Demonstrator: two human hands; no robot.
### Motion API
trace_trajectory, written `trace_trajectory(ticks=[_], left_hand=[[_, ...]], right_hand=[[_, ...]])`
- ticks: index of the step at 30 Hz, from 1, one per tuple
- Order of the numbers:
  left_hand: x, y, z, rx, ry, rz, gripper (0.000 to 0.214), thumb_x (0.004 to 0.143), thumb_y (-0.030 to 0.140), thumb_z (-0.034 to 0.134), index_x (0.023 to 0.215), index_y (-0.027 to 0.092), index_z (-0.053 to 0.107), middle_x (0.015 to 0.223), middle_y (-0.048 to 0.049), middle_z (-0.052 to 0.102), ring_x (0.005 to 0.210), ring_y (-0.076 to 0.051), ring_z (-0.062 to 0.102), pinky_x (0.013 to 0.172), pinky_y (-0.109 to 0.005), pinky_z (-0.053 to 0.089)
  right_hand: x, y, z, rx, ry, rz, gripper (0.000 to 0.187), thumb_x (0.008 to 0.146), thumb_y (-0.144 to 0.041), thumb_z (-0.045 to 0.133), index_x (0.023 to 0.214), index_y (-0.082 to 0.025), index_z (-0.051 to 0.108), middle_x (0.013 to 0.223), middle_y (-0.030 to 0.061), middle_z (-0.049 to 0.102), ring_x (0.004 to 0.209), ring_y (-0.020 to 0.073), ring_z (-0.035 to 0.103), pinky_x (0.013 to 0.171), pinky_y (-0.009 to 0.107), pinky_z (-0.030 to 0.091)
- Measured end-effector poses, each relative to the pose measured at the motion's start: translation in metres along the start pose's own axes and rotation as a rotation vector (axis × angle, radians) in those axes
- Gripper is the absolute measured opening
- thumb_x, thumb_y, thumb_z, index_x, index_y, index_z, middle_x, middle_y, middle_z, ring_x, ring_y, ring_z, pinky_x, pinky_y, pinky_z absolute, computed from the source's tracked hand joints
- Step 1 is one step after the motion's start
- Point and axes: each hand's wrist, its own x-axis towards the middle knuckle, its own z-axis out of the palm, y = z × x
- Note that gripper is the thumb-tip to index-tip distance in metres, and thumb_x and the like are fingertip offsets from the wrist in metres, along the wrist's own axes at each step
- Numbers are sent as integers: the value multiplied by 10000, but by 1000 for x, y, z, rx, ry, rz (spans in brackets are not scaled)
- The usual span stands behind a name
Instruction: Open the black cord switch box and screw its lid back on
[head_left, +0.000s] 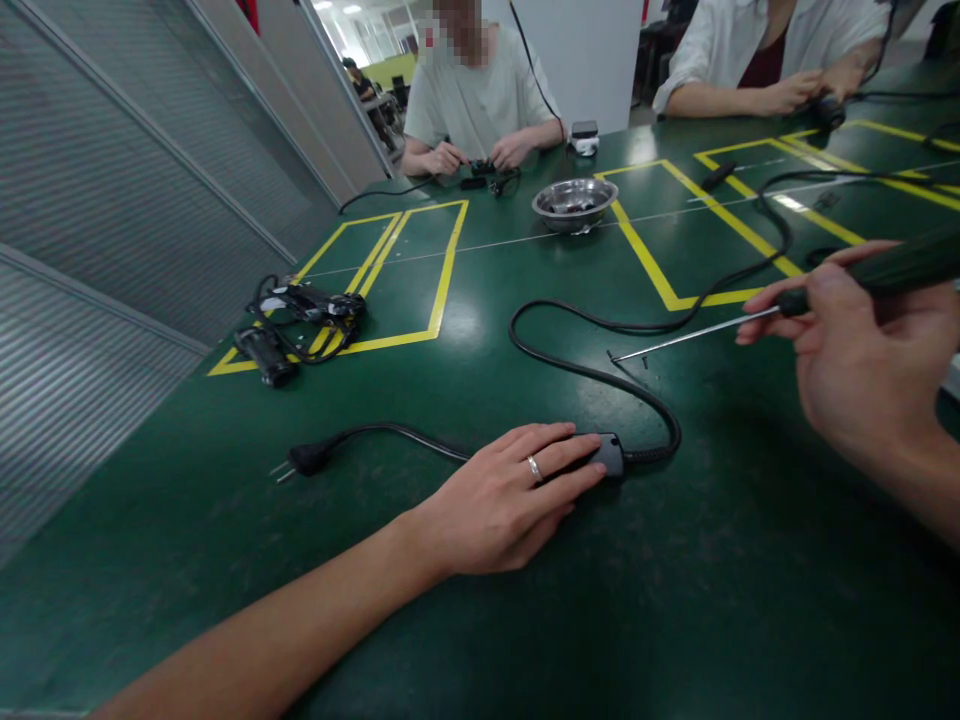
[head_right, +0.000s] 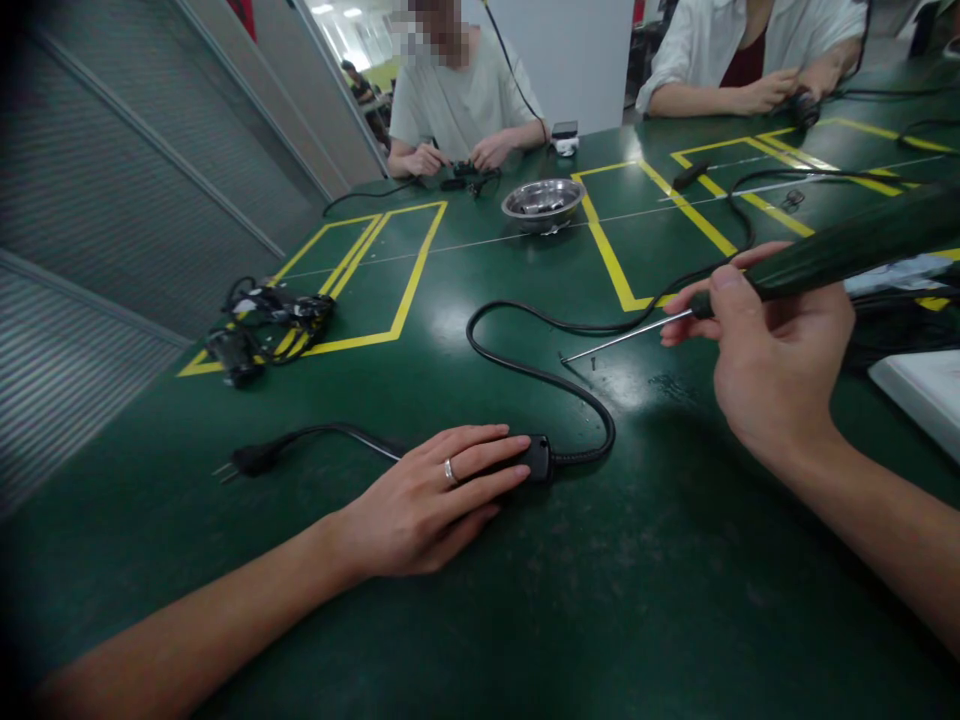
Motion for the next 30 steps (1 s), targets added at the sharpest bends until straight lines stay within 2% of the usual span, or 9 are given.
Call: trace_trajectory(ticks=[3,6,11,15,19,25,30], left_hand=[[3,0,-1,45,-40,-8,486,922,135,464,1404,191,434,1501,-77,420,1356,-262,408,1078,-452,441],[8,1,-3,99,-77,-13,509,926,113,431,1428,201,407,1516,-64,401,1335,-262,424,1067,-438,448],[12,2,-3,129,-79,-10,492,930,127,423,1419,184,415,1505,-78,414,1311,-259,443,1056,-420,452],[12,2,-2,154,-75,-5,484,928,140,436,1410,180,424,1483,-95,436,1297,-264,453,1039,-427,460],[12,2,-2,155,-87,1,480,936,144,422,1415,174,422,1499,-87,419,1295,-274,446,1042,-437,453],[12,1,-1,148,-70,1,470,944,147,429,1413,182,421,1487,-98,431,1303,-270,448,1029,-436,465],[11,2,0,157,-51,-1,471,942,148,437,1411,187,425,1485,-91,437,1319,-267,440,1059,-426,448]], right_hand=[[1,-2,1,36,26,-11,125,722,-196,619,826,-192,549,555,-43,553,534,190,639,433,320,525],[3,-6,0,95,65,35,46,733,-178,555,754,-205,525,496,-46,516,460,183,585,366,299,468],[4,-16,-1,156,106,229,71,732,-162,515,676,-205,506,441,-44,436,408,165,520,323,272,398],[1,-17,0,162,119,337,56,748,-190,508,696,-194,528,438,-20,475,396,156,492,313,255,365],[-1,-13,2,149,135,257,47,748,-181,530,705,-189,513,468,-29,495,411,151,523,345,267,424],[-4,-7,2,96,92,104,56,758,-153,554,782,-188,518,494,-34,534,460,176,589,382,287,489],[-8,-2,1,44,20,90,110,751,-181,594,833,-204,523,546,-46,568,538,191,636,415,308,528]])
